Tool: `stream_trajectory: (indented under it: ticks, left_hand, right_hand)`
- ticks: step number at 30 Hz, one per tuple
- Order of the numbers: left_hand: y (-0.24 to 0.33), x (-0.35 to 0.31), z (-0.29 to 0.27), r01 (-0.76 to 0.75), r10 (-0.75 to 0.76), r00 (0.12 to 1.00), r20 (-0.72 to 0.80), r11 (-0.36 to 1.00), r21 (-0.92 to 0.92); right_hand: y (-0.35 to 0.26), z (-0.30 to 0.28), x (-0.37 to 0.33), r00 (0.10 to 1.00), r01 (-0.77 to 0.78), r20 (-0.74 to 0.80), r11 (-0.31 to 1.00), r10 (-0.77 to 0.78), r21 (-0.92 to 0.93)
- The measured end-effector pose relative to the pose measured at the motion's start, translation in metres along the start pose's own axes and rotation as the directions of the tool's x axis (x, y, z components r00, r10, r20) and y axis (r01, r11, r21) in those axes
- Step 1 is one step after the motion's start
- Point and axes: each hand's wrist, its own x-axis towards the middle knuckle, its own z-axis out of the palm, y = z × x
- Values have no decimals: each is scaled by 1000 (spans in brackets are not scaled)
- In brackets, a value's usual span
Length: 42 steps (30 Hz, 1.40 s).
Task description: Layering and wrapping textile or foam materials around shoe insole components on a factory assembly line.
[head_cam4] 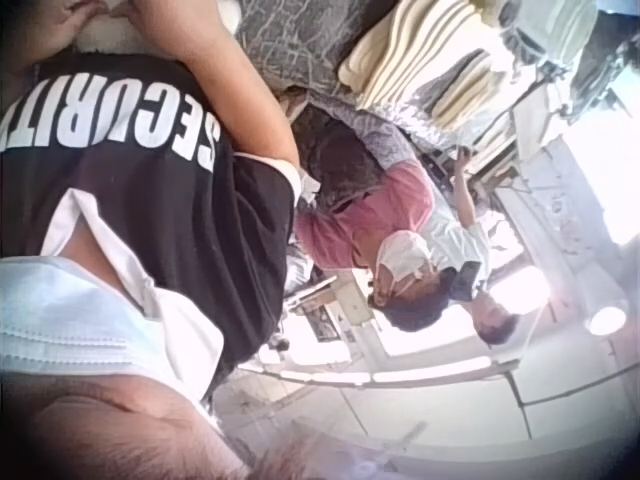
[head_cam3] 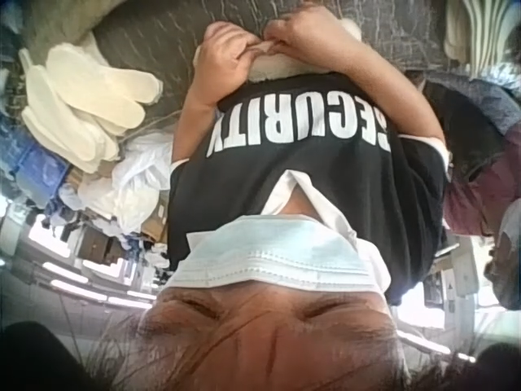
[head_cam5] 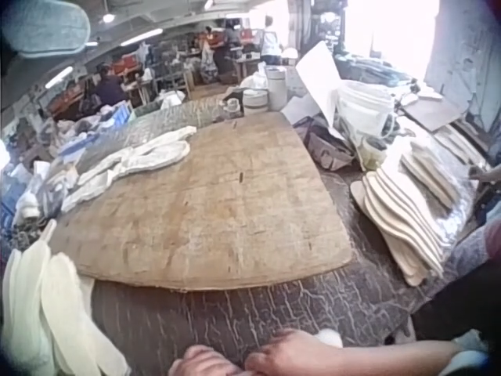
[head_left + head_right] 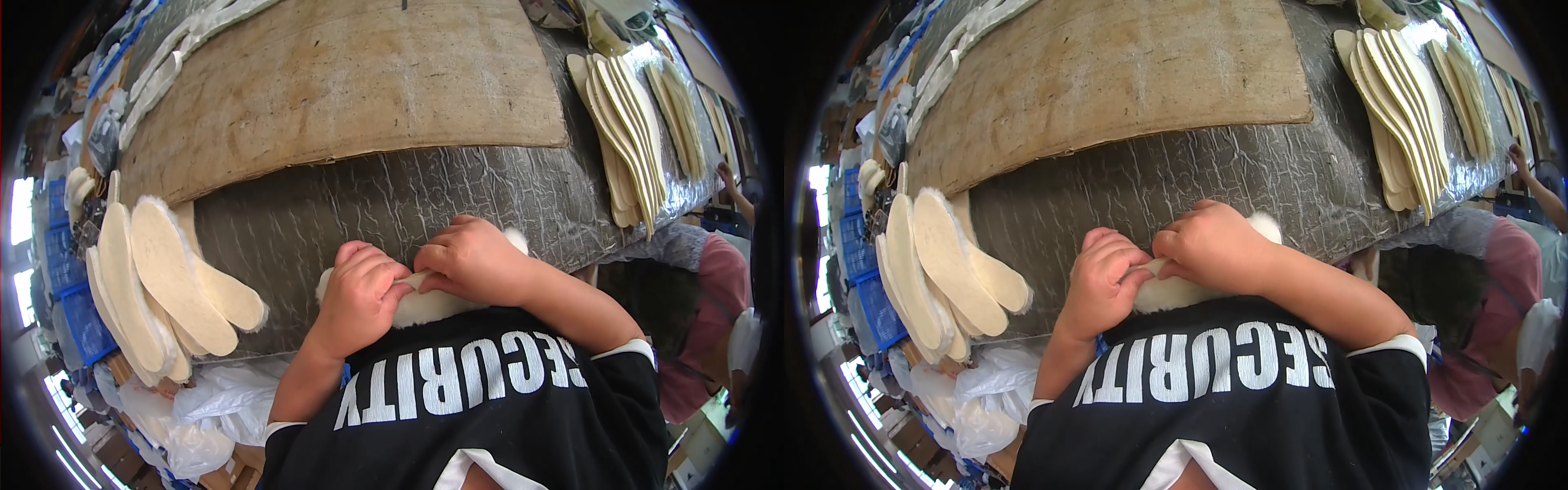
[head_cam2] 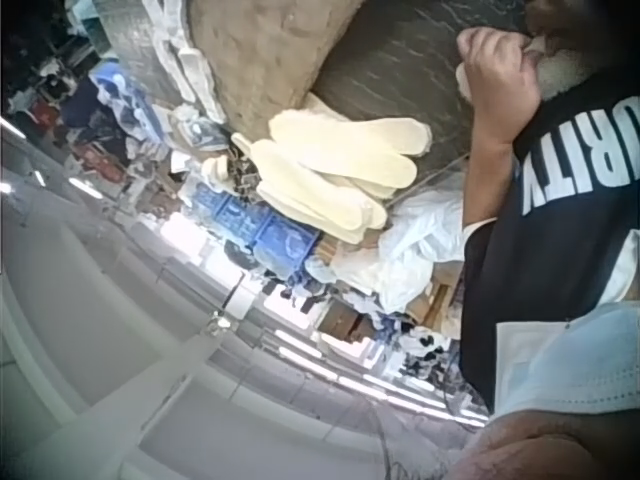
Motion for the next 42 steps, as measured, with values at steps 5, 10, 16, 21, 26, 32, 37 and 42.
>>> stream_trajectory:
  ticks: [5, 10, 16, 21, 26, 32, 37, 42]
  left_hand:
    - [-4, -4, 4, 8, -8, 1000, 0, 1000, -12]
    - [4, -8, -9, 136, -135, 991, 28, 988, -76]
    - [-2, -11, -15, 99, -94, 992, 90, 994, -51]
    - [-10, -14, -5, 82, -75, 993, 89, 994, -69]
    - [-12, -16, -24, 98, -97, 994, 58, 995, -18]
    - [-29, -49, -43, 443, -441, 893, 92, 823, -356]
    - [-20, -53, -36, 432, -484, 874, 47, 728, -532]
    - [-11, -50, -25, 415, -494, 869, 17, 710, -570]
  right_hand:
    - [0, 7, 1, 999, -32, 8, 999, 32, -3]
    - [5, 5, -3, 1000, -26, -6, 995, 27, 95]
    - [-5, 2, -1, 998, -13, -58, 999, 15, 32]
    - [-7, 13, 3, 1000, -17, -25, 999, 17, -37]
    - [-4, 7, -1, 998, 20, -61, 1000, -21, -11]
    - [-15, -5, -6, 997, 22, -73, 1000, -23, -4]
    - [-28, -5, 1, 1000, 18, -15, 991, -20, -132]
    - [-29, 7, 10, 994, 57, -83, 993, -66, -105]
